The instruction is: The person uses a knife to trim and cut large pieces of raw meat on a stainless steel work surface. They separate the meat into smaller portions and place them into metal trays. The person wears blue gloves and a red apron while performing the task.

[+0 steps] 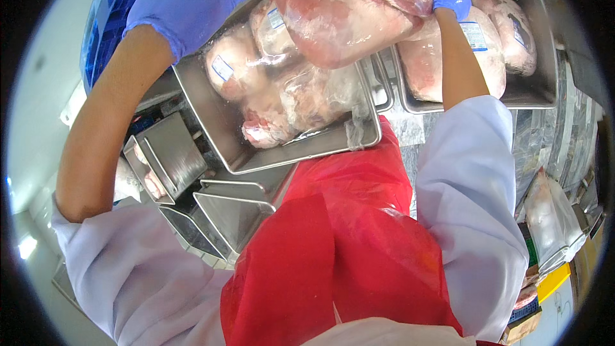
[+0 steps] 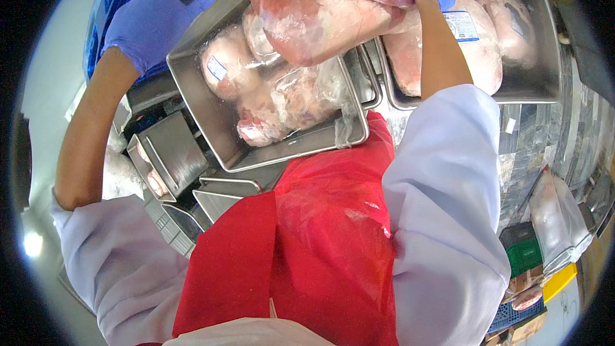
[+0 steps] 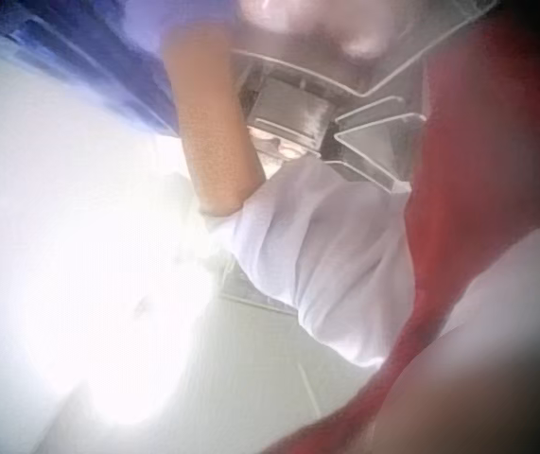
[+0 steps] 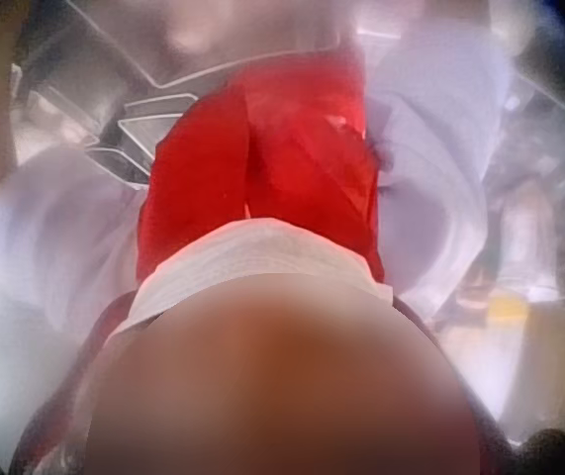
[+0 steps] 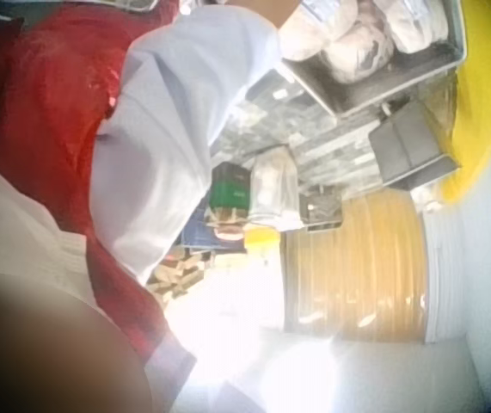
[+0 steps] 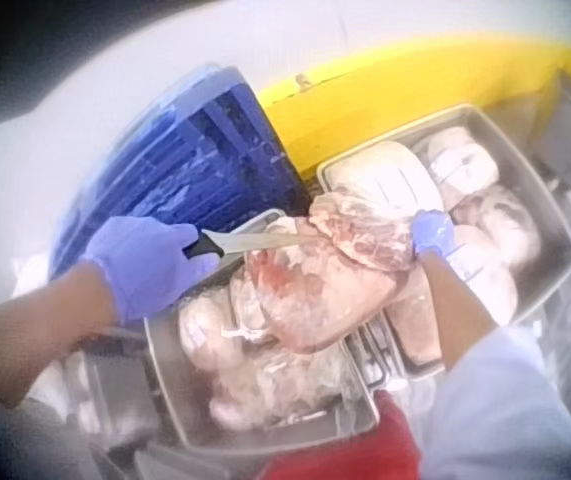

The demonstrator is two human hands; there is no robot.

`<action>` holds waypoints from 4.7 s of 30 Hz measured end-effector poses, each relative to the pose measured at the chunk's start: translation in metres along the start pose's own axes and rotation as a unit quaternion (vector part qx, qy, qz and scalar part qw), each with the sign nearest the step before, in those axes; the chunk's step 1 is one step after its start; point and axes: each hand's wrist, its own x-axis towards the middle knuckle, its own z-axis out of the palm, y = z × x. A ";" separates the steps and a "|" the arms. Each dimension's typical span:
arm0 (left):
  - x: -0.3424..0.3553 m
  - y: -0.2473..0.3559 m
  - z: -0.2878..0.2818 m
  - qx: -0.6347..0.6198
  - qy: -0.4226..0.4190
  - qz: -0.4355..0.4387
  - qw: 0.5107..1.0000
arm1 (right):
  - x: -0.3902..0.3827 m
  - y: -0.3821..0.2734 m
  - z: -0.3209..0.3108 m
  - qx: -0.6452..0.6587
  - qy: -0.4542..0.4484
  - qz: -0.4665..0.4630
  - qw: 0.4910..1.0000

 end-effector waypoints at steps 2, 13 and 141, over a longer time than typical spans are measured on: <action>0.015 0.004 -0.005 -0.036 -0.045 -0.101 0.993 | 0.007 0.019 0.020 0.047 0.034 -0.042 0.997; 0.046 0.005 -0.014 0.032 -0.106 -0.012 0.994 | -0.024 0.002 -0.006 0.148 0.023 0.017 0.989; -0.017 0.079 0.076 -0.427 0.093 -0.218 0.873 | -0.035 0.009 -0.002 0.204 0.107 0.054 0.972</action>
